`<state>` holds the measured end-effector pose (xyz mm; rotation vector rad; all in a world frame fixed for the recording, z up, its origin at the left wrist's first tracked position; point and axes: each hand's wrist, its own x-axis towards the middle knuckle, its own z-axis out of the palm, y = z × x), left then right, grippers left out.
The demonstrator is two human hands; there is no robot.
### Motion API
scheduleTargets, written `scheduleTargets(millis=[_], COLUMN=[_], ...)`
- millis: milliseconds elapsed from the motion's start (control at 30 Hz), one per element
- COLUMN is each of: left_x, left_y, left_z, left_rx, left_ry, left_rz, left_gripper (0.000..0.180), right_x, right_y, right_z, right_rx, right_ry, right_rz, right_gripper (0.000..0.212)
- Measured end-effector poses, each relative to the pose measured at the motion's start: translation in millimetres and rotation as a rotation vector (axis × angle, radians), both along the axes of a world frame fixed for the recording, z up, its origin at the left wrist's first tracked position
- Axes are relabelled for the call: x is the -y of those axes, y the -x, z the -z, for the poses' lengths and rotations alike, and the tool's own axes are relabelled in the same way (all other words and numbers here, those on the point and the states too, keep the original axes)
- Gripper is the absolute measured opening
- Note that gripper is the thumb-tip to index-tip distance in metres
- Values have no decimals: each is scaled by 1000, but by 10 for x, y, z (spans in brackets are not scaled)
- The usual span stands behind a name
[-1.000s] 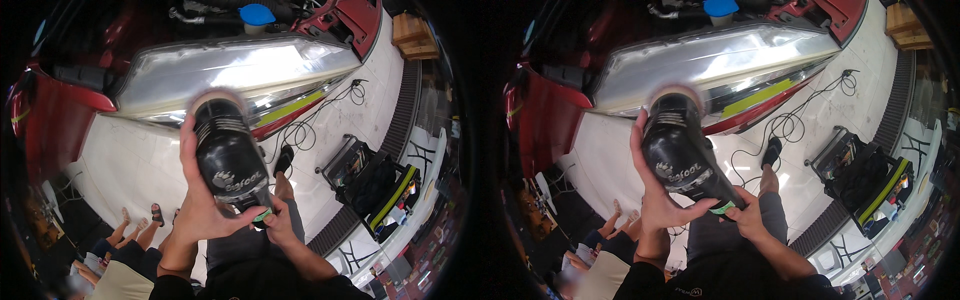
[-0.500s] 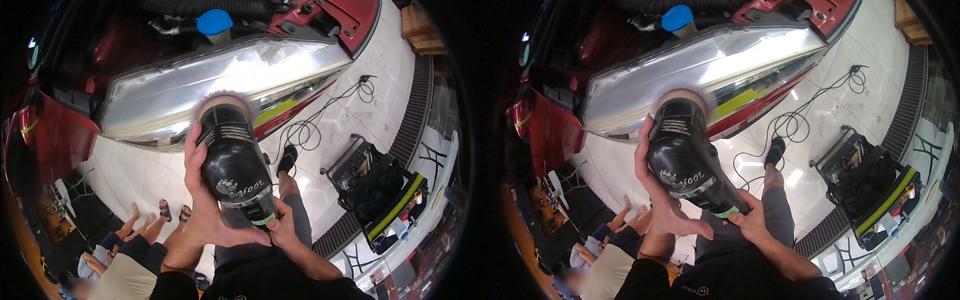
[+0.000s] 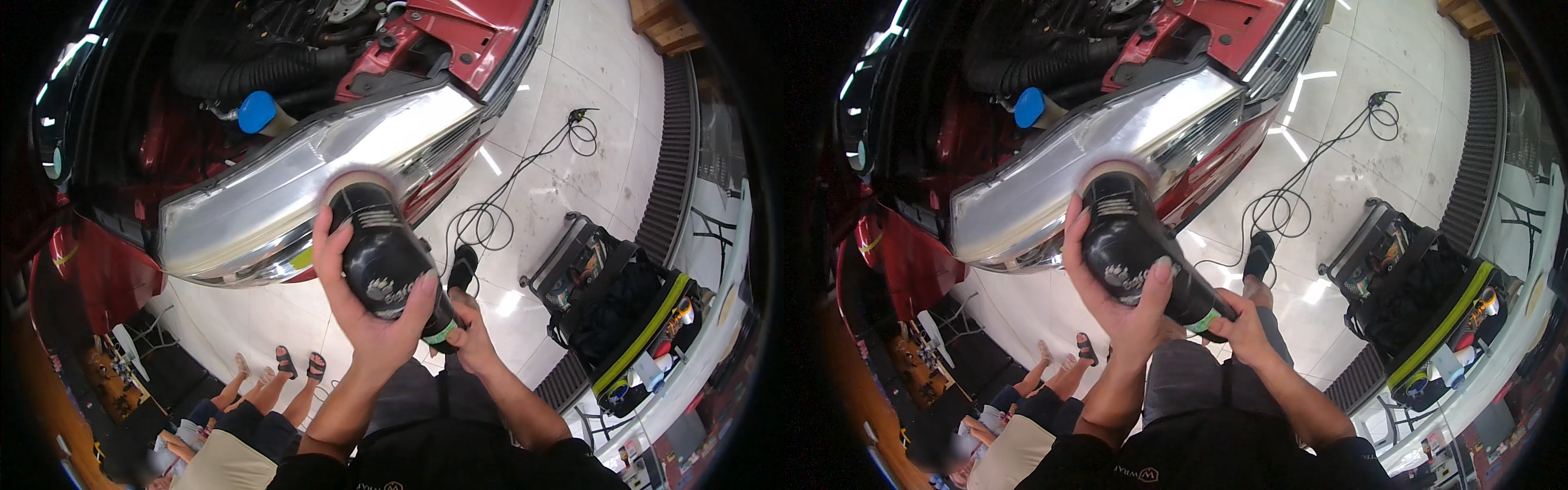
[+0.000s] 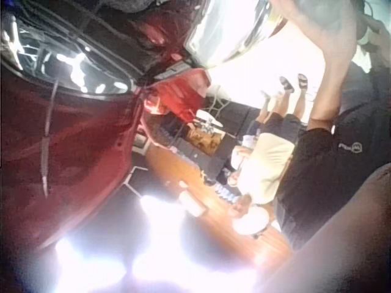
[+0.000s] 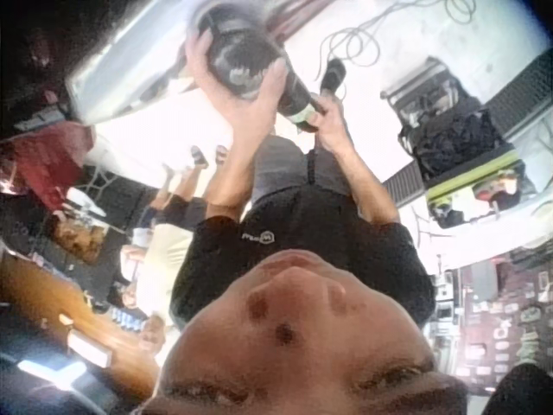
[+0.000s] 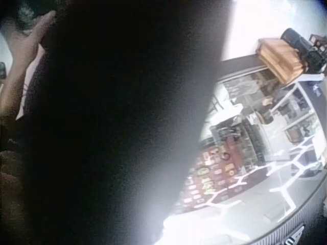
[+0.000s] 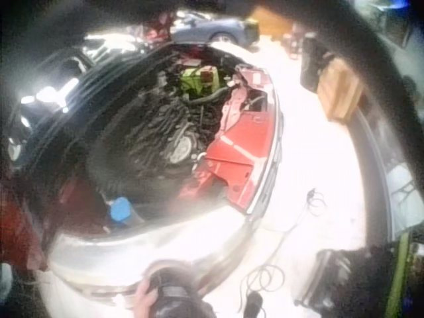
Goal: The person uses a handheld electric polisher with a foam pad to polish the surface of a car headlight. They apply a liquid compound to the pad and continue polishing the headlight in a workshop setting.
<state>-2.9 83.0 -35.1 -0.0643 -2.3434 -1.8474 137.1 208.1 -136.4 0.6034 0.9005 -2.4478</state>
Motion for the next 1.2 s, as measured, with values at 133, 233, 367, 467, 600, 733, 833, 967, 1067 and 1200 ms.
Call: scheduleTargets(millis=[133,233,367,467,600,733,833,967,1067,1200], left_x=[-409,-776,-1412,-1500,-1181,-543,-151,319,780,1120], left_y=[170,336,516,522,60,-774,-1351,-1981,-2491,-3050], left_z=[148,203,163,141,-15,-560,-643,-407,-589,-687], left_rx=[-99,-154,37,-5,-5,502,659,659,542,323], left_ry=[171,220,80,-38,-214,-729,-864,-1034,-1214,-1380], left_rz=[41,97,173,253,250,63,-391,-459,-450,-320], left_gripper=[86,79,74,77,83,78,56,61,74,80], right_x=[-227,-340,-681,-907,-1072,-1109,-841,-817,-745,-254], right_y=[42,57,102,69,-326,-929,-1089,-1246,-828,-925], right_z=[190,264,344,51,-594,-1141,-1669,-2230,-3282,-4749], right_rx=[-8,-2,82,95,-33,-252,-425,-606,-811,-678], right_ry=[20,53,54,-151,-449,-1184,-1413,-1411,-669,212], right_rz=[59,143,274,333,270,58,-145,-635,-396,-725], right_gripper=[80,80,77,69,52,63,71,60,39,50])
